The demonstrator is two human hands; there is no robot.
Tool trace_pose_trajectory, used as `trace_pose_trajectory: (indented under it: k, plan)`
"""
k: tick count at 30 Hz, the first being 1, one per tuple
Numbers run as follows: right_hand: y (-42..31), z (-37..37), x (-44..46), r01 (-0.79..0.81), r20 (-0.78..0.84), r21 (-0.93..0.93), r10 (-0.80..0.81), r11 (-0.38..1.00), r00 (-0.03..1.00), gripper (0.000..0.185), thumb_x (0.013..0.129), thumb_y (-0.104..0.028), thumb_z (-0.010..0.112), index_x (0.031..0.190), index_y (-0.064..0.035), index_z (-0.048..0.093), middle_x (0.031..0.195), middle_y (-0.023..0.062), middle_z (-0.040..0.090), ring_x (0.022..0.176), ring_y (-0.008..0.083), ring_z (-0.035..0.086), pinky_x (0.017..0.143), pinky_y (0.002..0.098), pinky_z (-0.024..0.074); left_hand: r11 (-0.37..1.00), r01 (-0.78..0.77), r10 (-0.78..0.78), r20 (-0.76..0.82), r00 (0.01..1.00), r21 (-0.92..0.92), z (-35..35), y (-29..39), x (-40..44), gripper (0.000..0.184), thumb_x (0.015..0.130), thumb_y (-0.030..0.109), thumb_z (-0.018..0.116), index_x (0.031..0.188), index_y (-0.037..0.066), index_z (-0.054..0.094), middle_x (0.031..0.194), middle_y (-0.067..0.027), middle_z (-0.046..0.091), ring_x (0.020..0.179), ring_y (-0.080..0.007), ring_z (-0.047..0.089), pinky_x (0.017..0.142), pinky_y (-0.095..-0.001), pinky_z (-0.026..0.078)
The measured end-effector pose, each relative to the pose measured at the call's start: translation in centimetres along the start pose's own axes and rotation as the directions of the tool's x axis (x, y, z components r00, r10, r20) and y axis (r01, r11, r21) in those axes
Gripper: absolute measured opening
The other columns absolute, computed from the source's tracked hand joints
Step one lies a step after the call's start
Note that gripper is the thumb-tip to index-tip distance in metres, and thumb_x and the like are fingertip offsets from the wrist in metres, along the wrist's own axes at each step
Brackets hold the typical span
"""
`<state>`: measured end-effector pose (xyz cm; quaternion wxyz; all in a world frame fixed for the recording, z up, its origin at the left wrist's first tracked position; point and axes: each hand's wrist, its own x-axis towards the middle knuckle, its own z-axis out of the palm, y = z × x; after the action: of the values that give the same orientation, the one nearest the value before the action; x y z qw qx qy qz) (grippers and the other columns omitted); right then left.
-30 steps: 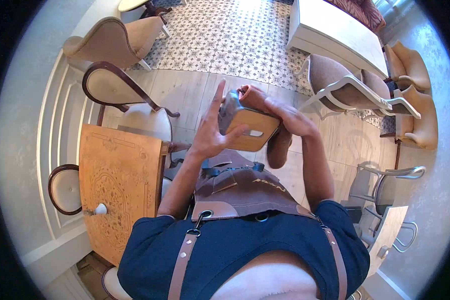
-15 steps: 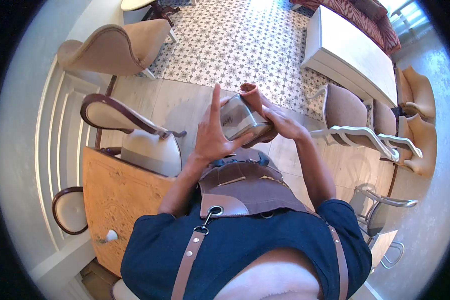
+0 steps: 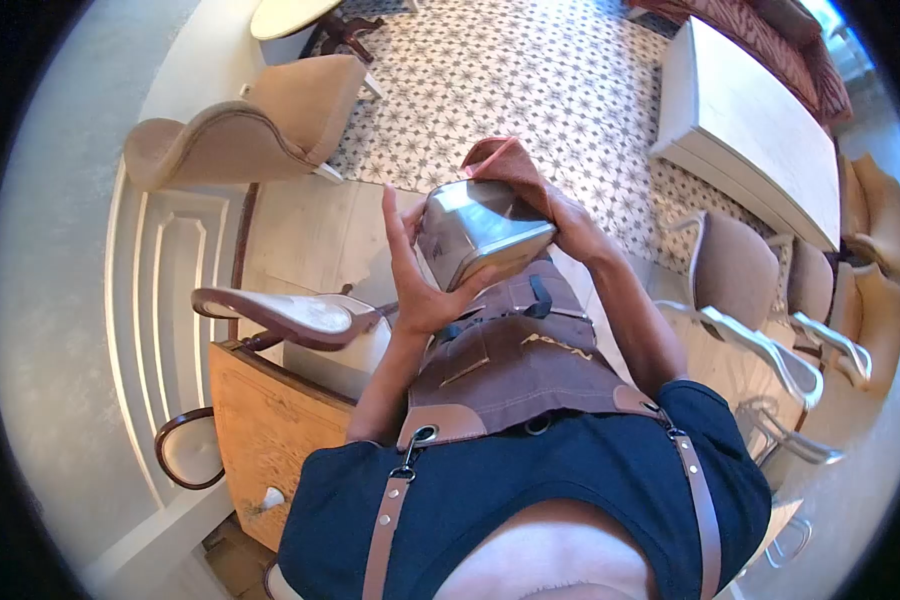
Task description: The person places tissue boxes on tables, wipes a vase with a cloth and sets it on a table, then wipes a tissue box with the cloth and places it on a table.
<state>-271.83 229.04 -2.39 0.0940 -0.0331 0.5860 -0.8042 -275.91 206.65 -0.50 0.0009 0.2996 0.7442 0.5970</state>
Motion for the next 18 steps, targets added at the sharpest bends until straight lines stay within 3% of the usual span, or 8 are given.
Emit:
trace_pose_trajectory:
  k: [2, 4, 5, 8, 11, 13, 16, 18]
  plan:
    - [-2.8, -2.6, 3.4, 0.257, 0.125, -0.317, -0.228, 0.913, 0.966, 0.055, 0.100, -0.032, 0.038, 0.150, -0.0077, 0.034, 0.154, 0.0128, 0.035, 0.143, 0.0290, 0.030, 0.118, 0.0403, 0.0211, 0.999, 0.047, -0.046, 0.066, 0.997, -0.008, 0.2, -0.4, 3.6, 0.134, 0.065, 0.032, 0.090, 0.154, 0.002, -0.006, 0.137, -0.0227, 0.043, 0.125, -0.0333, 0.047, 0.109, -0.0448, 0.034]
    - [-8.1, -4.0, 6.4, 0.429, 0.363, -0.748, -0.229, 0.507, 0.903, 0.060, 0.094, -0.033, 0.043, 0.147, -0.0056, 0.040, 0.158, 0.0132, 0.027, 0.149, 0.0322, 0.015, 0.121, 0.0440, 0.0132, 0.978, -0.044, 0.018, 0.124, 0.992, 0.206, 0.9, 0.1, 7.6, 0.130, 0.066, 0.032, 0.089, 0.153, 0.000, -0.002, 0.137, -0.0265, 0.043, 0.126, -0.0361, 0.048, 0.106, -0.0455, 0.038]
    - [-9.3, -4.5, 7.7, 0.436, 0.425, -0.731, -0.149, 0.524, 0.893, 0.054, 0.098, -0.035, 0.040, 0.145, -0.0090, 0.045, 0.159, 0.0123, 0.026, 0.149, 0.0326, 0.012, 0.121, 0.0462, 0.0119, 0.911, -0.157, 0.081, 0.207, 0.975, 0.382, 1.4, 0.3, 9.8, 0.126, 0.067, 0.033, 0.088, 0.153, -0.002, 0.001, 0.137, -0.0304, 0.044, 0.127, -0.0389, 0.049, 0.102, -0.0462, 0.042]
    - [-12.3, -6.9, 11.7, 0.530, 0.534, -0.782, -0.087, 0.329, 0.841, 0.053, 0.101, -0.040, 0.037, 0.144, -0.0098, 0.047, 0.158, 0.0131, 0.027, 0.149, 0.0329, 0.015, 0.121, 0.0473, 0.0112, 0.957, -0.102, 0.064, 0.146, 0.987, 0.272, 3.8, -0.6, 14.6, 0.131, 0.066, 0.032, 0.089, 0.153, -0.001, -0.005, 0.141, -0.0321, 0.041, 0.130, -0.0407, 0.047, 0.103, -0.0472, 0.042]
    - [-12.3, -12.3, 16.7, 0.620, 0.563, -0.408, -0.350, 0.670, 0.749, 0.055, 0.102, -0.042, 0.035, 0.142, -0.0058, 0.049, 0.156, 0.0149, 0.032, 0.147, 0.0318, 0.020, 0.120, 0.0476, 0.0162, 0.992, -0.020, 0.023, -0.029, 0.999, 0.125, 4.7, -1.7, 18.6, 0.134, 0.066, 0.030, 0.089, 0.153, 0.001, -0.008, 0.141, -0.0301, 0.040, 0.129, -0.0382, 0.047, 0.104, -0.0459, 0.040]
    - [-10.4, -15.0, 18.3, 0.348, 0.417, -0.004, -0.314, 0.938, 0.853, 0.059, 0.101, -0.043, 0.037, 0.144, -0.0033, 0.044, 0.154, 0.0160, 0.034, 0.146, 0.0282, 0.024, 0.118, 0.0440, 0.0231, 0.993, 0.022, -0.043, -0.183, 0.982, -0.117, 5.2, -2.4, 20.2, 0.136, 0.066, 0.029, 0.090, 0.153, 0.002, -0.011, 0.141, -0.0265, 0.040, 0.127, -0.0329, 0.046, 0.107, -0.0428, 0.036]
    - [-3.4, -16.3, 19.9, 0.054, 0.123, 0.029, -0.057, 0.998, 0.991, 0.059, 0.101, -0.036, 0.042, 0.148, -0.0002, 0.033, 0.144, 0.0135, 0.047, 0.129, 0.0233, 0.049, 0.107, 0.0365, 0.0405, 0.969, -0.065, -0.044, -0.426, 0.904, -0.239, 6.2, -3.3, 24.4, 0.117, 0.076, 0.036, 0.080, 0.155, 0.003, 0.001, 0.141, -0.0205, 0.039, 0.125, -0.0282, 0.046, 0.107, -0.0398, 0.034]
    - [0.1, -15.4, 19.2, 0.022, 0.048, -0.208, -0.012, 0.978, 0.999, 0.055, 0.103, -0.033, 0.040, 0.147, 0.0005, 0.034, 0.144, 0.0152, 0.046, 0.131, 0.0245, 0.046, 0.108, 0.0376, 0.0387, 0.948, -0.125, -0.079, -0.595, 0.800, -0.293, 6.8, -4.3, 27.1, 0.087, 0.090, 0.040, 0.065, 0.154, 0.003, 0.019, 0.144, -0.0152, 0.038, 0.127, -0.0260, 0.044, 0.108, -0.0398, 0.033]
